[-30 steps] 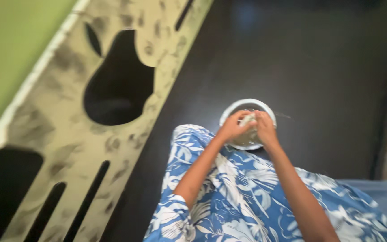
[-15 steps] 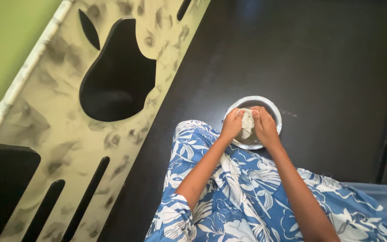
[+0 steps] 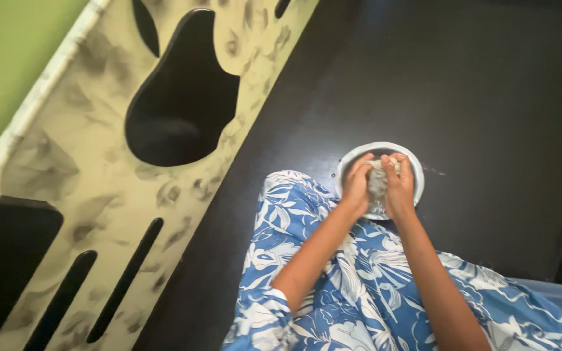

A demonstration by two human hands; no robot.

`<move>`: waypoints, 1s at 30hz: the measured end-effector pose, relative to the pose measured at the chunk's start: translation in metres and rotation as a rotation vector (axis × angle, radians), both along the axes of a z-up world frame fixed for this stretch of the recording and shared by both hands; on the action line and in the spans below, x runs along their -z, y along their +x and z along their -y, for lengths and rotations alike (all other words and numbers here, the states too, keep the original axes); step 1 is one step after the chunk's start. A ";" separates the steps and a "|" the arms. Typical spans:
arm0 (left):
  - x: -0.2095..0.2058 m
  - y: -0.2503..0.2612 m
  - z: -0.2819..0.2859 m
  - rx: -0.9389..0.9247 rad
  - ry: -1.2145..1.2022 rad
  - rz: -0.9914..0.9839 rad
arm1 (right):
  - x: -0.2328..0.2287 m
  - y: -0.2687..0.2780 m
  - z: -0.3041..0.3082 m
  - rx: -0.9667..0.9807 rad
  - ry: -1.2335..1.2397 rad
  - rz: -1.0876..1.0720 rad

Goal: The person wipes the headboard and base of a bed frame using a wet cloth. They periodically rinse and wring out the cloth in a bowl of water.

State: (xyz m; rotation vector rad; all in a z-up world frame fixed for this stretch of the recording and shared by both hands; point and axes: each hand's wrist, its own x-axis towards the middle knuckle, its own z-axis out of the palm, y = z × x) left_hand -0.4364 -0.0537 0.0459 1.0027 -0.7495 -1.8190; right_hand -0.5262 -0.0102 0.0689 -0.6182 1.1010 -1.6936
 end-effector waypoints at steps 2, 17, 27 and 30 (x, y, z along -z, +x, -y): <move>0.000 -0.009 -0.004 -0.040 0.142 -0.229 | -0.011 0.014 0.005 0.100 -0.032 -0.193; 0.076 -0.014 0.010 0.031 0.503 -0.500 | -0.039 0.014 0.014 0.030 0.228 -1.129; 0.039 -0.015 0.006 -0.003 0.587 -0.340 | -0.032 0.007 0.010 0.050 0.275 -1.172; 0.010 -0.008 0.009 -0.049 0.597 -0.291 | -0.017 0.002 0.012 0.032 0.290 -1.065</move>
